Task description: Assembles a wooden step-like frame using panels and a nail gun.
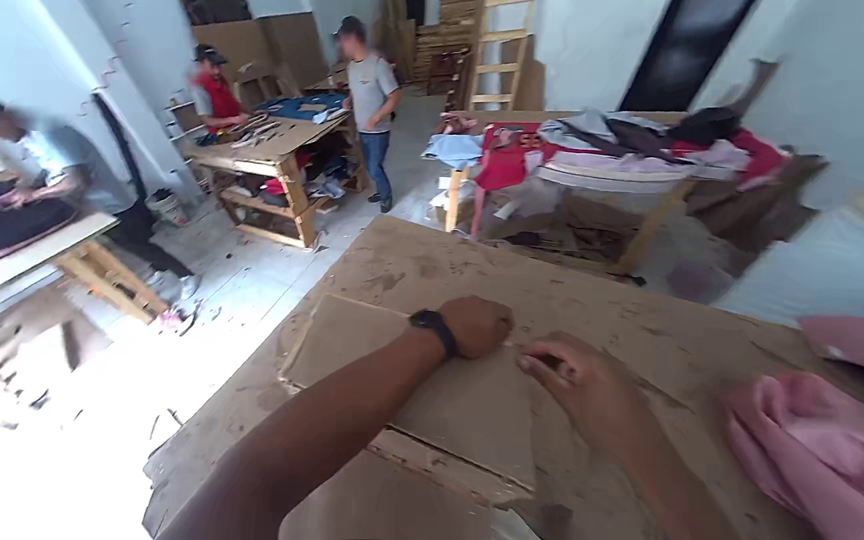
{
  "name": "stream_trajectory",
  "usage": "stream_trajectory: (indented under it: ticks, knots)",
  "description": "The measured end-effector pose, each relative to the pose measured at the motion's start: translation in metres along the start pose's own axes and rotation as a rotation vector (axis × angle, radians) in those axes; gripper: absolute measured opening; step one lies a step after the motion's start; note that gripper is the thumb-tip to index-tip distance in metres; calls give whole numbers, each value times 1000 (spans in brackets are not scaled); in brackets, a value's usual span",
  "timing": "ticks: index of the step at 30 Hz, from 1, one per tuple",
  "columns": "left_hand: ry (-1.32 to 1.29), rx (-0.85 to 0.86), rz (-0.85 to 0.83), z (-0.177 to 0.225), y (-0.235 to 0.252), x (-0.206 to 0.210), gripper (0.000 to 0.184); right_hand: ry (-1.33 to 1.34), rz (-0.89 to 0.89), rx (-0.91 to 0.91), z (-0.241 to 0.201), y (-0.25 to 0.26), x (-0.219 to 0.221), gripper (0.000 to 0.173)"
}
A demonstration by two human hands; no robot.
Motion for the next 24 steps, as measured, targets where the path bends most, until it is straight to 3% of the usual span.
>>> stream_trajectory:
  ticks: [2,9,12,17,24]
  knots:
    - [-5,-2,-7,5,-5,-3,33,-41,7,-6,2,4,2,28]
    - [-11,30,-19,10,-10,-7,33,-111,-5,22,-5,12,1,22]
    - [-11,47,-6,8,-7,-6,33,-197,47,-82,-17,11,1,16]
    - [-11,58,-17,7,-3,-4,32,-267,-49,-274,-25,24,2,11]
    - [-6,45,-34,5,2,-3,34,-13,-182,-96,9,43,6,17]
Point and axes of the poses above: each hand's wrist, its own y-axis towards the middle knuckle, its own x-axis out of the palm, z = x × y, the point moved 7 cm from there along y, towards the middle knuckle, and after that the axes turned 14 degrees about -y, right-handed, at the moved point
